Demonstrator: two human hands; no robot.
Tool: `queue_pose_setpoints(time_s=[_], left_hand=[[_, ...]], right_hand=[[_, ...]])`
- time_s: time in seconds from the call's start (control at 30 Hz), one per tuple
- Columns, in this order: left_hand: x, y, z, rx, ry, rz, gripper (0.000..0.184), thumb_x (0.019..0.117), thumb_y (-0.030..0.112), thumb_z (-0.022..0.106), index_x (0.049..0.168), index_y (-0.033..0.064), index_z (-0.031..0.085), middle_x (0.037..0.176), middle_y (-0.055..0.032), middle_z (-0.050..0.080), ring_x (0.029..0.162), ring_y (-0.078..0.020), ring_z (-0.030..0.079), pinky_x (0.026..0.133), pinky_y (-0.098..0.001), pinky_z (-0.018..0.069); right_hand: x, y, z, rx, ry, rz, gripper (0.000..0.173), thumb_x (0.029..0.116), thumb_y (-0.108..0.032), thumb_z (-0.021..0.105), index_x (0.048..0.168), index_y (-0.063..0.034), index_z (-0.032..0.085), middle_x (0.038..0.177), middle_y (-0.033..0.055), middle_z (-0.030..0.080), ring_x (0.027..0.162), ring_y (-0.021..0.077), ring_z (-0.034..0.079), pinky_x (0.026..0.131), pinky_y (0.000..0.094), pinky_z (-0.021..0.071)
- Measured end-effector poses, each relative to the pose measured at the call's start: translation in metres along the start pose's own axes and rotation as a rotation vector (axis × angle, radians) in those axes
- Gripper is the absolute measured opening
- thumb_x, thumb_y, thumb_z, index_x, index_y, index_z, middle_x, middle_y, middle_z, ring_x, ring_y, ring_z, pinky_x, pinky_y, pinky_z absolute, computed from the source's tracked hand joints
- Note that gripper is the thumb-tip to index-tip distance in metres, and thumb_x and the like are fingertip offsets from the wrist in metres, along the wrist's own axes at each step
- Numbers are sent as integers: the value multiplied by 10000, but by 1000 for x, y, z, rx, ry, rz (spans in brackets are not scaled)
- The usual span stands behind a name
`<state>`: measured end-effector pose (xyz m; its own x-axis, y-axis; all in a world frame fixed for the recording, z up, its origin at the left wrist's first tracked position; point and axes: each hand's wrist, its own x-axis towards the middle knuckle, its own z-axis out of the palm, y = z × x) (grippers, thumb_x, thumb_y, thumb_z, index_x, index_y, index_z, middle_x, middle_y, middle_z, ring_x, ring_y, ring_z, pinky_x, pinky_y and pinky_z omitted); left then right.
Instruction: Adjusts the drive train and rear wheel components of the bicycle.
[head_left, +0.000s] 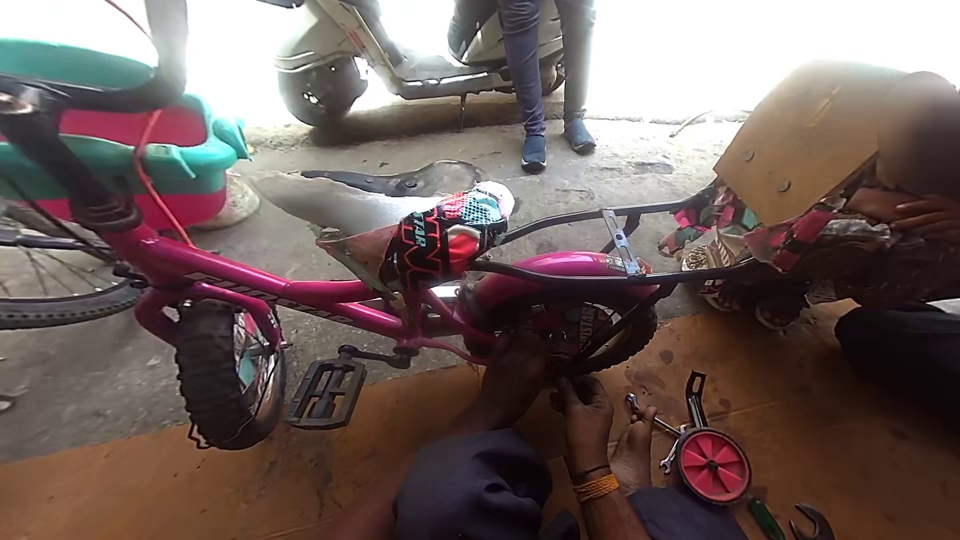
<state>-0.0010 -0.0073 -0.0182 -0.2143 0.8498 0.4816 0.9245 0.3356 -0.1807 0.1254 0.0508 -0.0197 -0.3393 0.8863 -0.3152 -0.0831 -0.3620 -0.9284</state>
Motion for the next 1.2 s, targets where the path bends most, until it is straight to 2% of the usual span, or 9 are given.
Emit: queue_pose_setpoints(time_s=[0.2,0.3,0.47,0.57,0.63,0.77,0.9,1.03,1.2], left_hand=[[2,2,-4,-28,-4,-20,315,841,382,805,1005,124,727,933,-57,694,913,-240,670,968,-487,470],[2,3,-5,-38,-19,-27,305,846,372,805,1001,122,725,954,-59,701,937,-238,673,974,-483,468],[1,1,-2,-24,0,-21,332,829,402,812,1008,138,723,936,-39,695,915,-221,669,972,-475,470],[-1,2,-1,-9,9,-12,365,821,452,809,999,147,717,948,-34,699,934,-215,673,969,-472,469],[-1,2,-2,7,5,-15,374,815,464,809,999,151,718,936,-26,696,926,-205,668,974,-466,463],[1,3,-2,21,-2,-21,345,822,425,814,1010,148,731,941,-26,698,919,-205,667,967,-452,471],[0,1,-1,15,-8,-9,375,845,470,785,1015,141,722,947,-33,688,914,-211,665,954,-462,475],[4,-1,-1,22,-6,-12,376,831,471,795,990,140,716,925,-30,683,899,-209,664,940,-456,481],[4,2,-2,-10,-13,-26,388,822,474,808,999,139,724,952,-42,707,944,-219,682,979,-483,479]], right_hand=[[-3,-16,5,137,-32,243,184,1083,-61,471,1186,85,511,846,185,686,671,218,711,616,323,616],[-5,-15,8,146,-44,269,277,1126,-151,372,1191,76,516,834,184,683,668,229,708,596,332,608],[-5,-6,3,-13,-104,210,268,1075,-200,549,1141,57,584,810,161,705,643,226,704,544,324,586],[-2,-5,-1,-73,-108,212,389,1127,-222,395,1035,57,649,740,126,705,561,171,652,477,275,506],[-2,-4,-4,-152,-141,209,453,1133,-288,371,1058,39,675,772,115,722,573,174,659,483,283,508],[4,7,-7,-243,-181,79,304,1038,-277,615,1160,1,626,830,100,691,624,176,660,532,306,549],[4,0,1,-141,-147,100,434,1134,-249,321,1091,29,651,793,110,695,612,178,649,505,297,510],[14,1,-10,-213,-222,6,320,1087,-196,457,1061,19,692,841,85,692,690,155,661,591,287,548],[18,-7,-15,-178,-222,58,361,1113,-207,396,1078,22,673,846,96,689,738,174,671,609,303,550]])
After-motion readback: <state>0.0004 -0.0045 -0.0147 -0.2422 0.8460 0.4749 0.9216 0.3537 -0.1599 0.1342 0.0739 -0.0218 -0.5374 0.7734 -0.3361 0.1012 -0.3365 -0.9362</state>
